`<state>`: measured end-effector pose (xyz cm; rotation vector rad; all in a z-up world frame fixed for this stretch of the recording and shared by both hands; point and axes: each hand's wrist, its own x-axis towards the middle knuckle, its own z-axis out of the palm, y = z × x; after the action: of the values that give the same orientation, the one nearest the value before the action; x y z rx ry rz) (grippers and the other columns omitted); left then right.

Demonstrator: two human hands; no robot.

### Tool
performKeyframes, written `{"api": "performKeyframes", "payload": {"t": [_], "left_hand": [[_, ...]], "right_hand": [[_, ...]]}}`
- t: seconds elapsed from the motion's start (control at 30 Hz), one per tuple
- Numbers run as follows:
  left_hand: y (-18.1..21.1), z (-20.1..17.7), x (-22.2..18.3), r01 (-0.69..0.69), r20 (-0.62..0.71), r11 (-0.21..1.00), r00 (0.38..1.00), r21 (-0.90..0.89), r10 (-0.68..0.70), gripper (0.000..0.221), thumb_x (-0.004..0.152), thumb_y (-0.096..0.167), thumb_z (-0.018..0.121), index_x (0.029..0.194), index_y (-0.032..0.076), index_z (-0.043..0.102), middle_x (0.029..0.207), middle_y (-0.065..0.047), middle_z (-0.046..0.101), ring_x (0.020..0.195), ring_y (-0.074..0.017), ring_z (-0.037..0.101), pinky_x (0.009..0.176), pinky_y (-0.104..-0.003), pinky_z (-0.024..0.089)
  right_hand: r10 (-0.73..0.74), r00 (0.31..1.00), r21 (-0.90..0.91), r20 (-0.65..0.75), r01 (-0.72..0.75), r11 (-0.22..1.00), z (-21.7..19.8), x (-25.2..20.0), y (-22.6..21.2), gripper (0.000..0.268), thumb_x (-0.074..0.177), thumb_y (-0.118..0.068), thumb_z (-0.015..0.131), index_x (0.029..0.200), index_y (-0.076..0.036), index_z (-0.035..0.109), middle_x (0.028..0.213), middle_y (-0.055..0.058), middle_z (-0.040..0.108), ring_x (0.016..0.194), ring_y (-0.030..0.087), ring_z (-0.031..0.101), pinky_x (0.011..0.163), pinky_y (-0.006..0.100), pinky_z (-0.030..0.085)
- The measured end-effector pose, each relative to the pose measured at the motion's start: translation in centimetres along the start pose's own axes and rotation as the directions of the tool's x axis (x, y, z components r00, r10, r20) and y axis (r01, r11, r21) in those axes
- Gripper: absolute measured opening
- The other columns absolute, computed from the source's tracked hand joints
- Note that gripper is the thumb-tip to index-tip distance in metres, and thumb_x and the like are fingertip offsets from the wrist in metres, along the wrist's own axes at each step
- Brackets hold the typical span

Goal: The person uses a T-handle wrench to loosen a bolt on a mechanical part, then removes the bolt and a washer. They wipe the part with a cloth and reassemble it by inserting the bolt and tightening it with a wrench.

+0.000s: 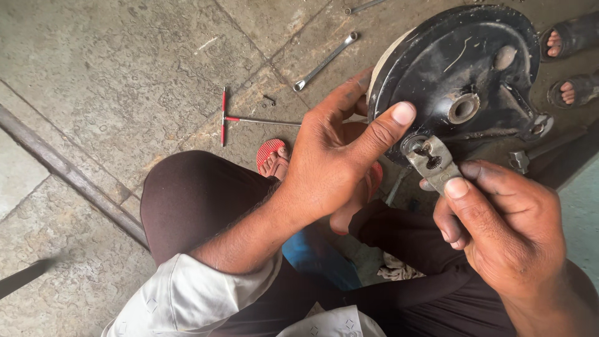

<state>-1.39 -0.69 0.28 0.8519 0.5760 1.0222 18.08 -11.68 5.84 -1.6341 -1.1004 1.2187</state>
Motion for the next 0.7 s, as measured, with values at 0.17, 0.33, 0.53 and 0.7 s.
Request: {"api": "performKeyframes", "payload": {"t": [0.17,0.33,0.53,0.7], "left_hand": [[0.1,0.0,-0.5,-0.005,0.01,0.999,1.0,-0.04,0.006,0.06,0.105,0.024,0.069,0.152,-0.008,0.05,0.113,-0.014,0.069,0.102,-0.016,0.07,0.085,-0.028,0.059],[0.1,-0.1,-0.7,-0.016,0.013,0.999,1.0,-0.042,0.017,0.058,0.105,0.022,0.069,0.151,-0.009,0.051,0.107,-0.014,0.068,0.102,-0.0163,0.069,0.086,-0.03,0.059],[-0.7,-0.6,-0.5,-0.026,0.024,0.999,0.999,-0.042,0.027,0.056,0.107,0.022,0.068,0.15,-0.008,0.051,0.112,-0.014,0.069,0.115,-0.0182,0.068,0.102,-0.033,0.058],[-1.6,-1.3,0.2,-0.011,-0.003,0.999,1.0,0.043,0.011,0.054,0.107,0.026,0.068,0.145,-0.009,0.055,0.124,-0.018,0.07,0.119,-0.0209,0.067,0.106,-0.035,0.056]], "right_hand": [[-0.039,0.997,0.047,0.06,0.036,0.998,-0.3,0.2,0.0,0.018,0.105,-0.001,0.056,0.11,0.013,0.064,0.069,0.012,0.064,0.056,0.01,0.054,0.049,0.023,0.042],[-0.057,0.994,0.01,0.094,0.057,0.998,-0.1,0.3,-0.3,0.021,0.105,-0.001,0.053,0.112,0.014,0.065,0.069,0.011,0.063,0.057,0.01,0.054,0.049,0.022,0.042],[-0.057,0.995,0.015,0.076,0.056,0.998,0.4,0.7,-0.5,0.019,0.105,-0.003,0.056,0.112,0.012,0.065,0.069,0.01,0.063,0.055,0.009,0.054,0.048,0.021,0.042],[0.056,0.996,-0.079,0.072,-0.051,0.996,1.2,1.5,-0.3,0.023,0.105,-0.01,0.055,0.109,0.008,0.069,0.066,0.008,0.061,0.054,0.008,0.05,0.046,0.022,0.038]]}}
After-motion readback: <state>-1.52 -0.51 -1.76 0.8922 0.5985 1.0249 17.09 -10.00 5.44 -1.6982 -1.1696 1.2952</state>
